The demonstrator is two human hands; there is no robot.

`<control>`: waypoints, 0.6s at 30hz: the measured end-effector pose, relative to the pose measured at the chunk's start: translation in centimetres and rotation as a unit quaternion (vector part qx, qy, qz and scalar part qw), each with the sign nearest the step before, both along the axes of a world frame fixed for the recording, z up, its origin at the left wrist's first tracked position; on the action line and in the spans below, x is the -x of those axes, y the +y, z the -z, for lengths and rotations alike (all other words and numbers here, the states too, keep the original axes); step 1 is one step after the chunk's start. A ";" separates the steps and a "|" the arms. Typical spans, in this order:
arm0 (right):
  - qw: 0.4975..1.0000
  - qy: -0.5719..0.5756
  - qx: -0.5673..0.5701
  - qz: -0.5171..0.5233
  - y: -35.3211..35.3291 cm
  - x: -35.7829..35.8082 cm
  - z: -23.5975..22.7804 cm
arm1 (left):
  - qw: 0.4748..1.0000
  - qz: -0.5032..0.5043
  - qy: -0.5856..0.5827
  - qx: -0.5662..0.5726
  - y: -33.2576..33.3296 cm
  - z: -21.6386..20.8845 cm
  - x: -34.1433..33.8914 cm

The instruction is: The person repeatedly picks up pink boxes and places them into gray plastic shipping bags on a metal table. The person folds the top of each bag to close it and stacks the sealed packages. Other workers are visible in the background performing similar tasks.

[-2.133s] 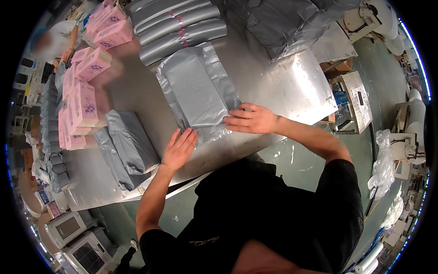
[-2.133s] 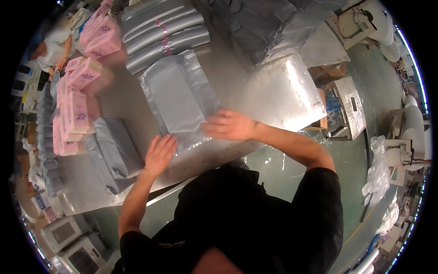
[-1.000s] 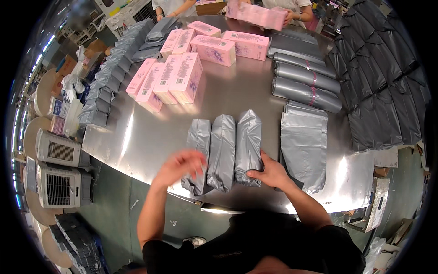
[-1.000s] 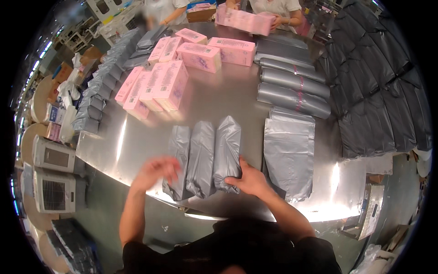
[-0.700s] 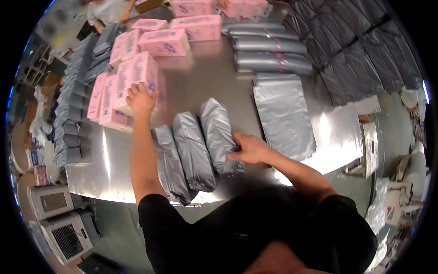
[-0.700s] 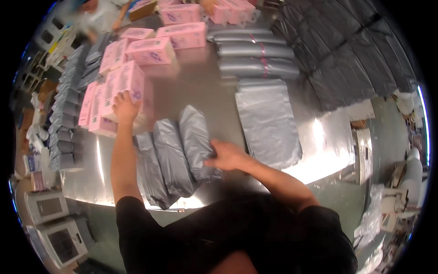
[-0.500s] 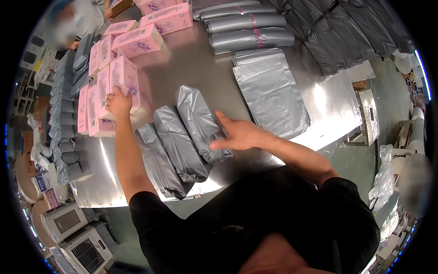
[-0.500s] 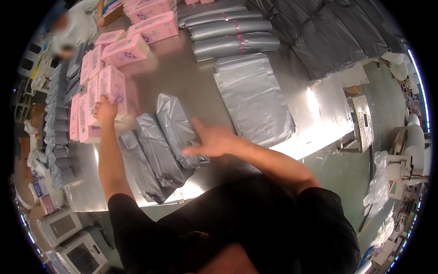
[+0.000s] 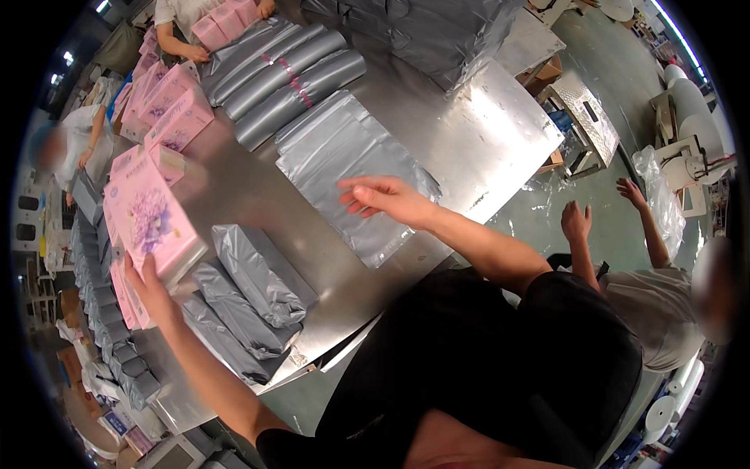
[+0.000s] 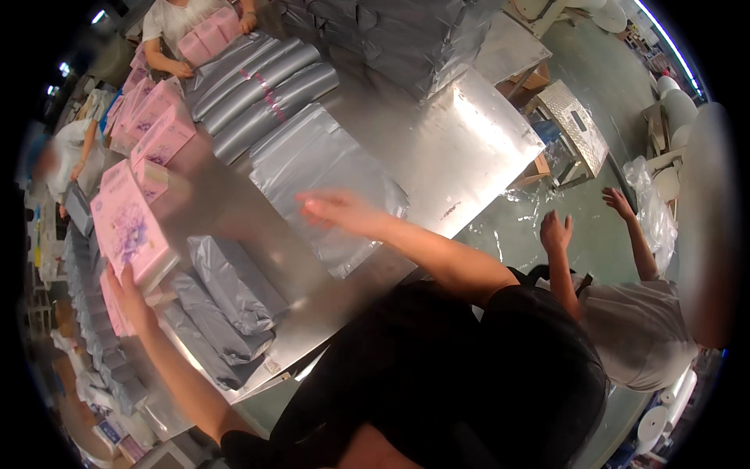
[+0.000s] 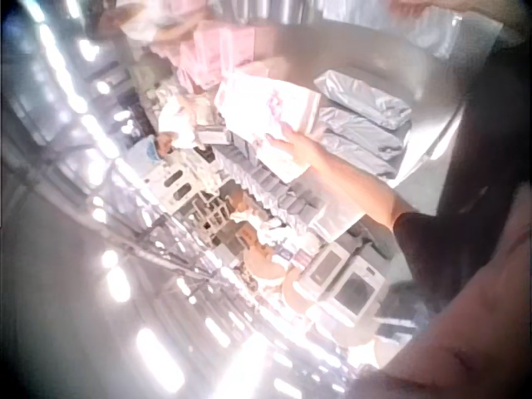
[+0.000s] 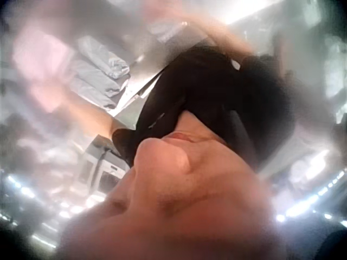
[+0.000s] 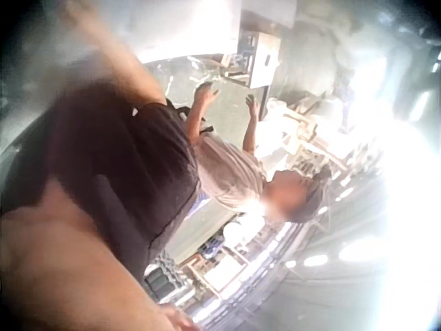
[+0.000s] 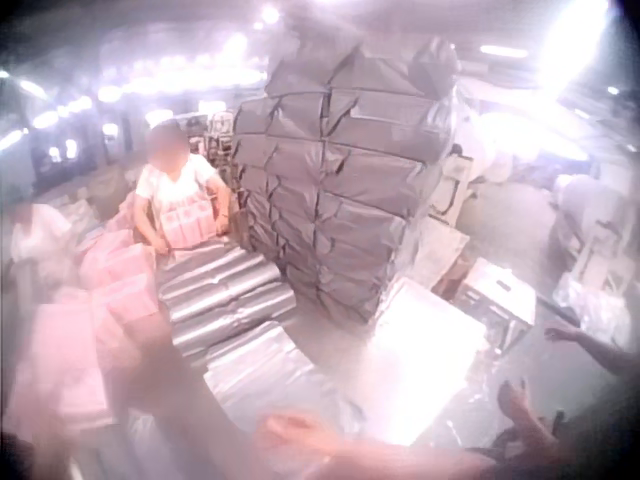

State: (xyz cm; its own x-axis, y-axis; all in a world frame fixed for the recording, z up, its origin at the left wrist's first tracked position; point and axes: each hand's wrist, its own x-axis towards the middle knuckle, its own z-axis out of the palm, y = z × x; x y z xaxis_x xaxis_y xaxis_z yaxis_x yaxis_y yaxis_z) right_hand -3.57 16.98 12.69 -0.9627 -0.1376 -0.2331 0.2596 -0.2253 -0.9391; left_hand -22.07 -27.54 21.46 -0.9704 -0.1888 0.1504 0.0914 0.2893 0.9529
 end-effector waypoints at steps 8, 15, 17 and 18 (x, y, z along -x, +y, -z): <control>0.977 -0.009 0.142 0.157 7.3 -7.5 0.4 | 0.938 0.312 0.081 0.123 27.7 5.4 -20.3; 0.956 -0.114 0.130 0.237 16.0 -16.3 3.8 | 0.945 0.206 0.079 0.240 31.3 11.4 -3.1; 0.951 -0.133 0.147 0.237 16.8 -17.2 4.7 | 0.883 0.312 -0.099 0.336 31.8 15.2 -0.8; 0.949 -0.129 0.160 0.240 17.3 -17.7 5.2 | 0.858 0.335 -0.116 0.371 32.2 16.7 -1.1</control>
State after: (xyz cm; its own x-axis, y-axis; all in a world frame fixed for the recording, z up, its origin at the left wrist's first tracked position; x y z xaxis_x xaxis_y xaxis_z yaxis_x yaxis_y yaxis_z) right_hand 14.11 34.28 7.54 -0.8490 0.1982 -0.4898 0.2675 -0.6381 -0.7219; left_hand -21.00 4.66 4.80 -0.8440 0.4876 -0.2234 0.3069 0.7807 0.5444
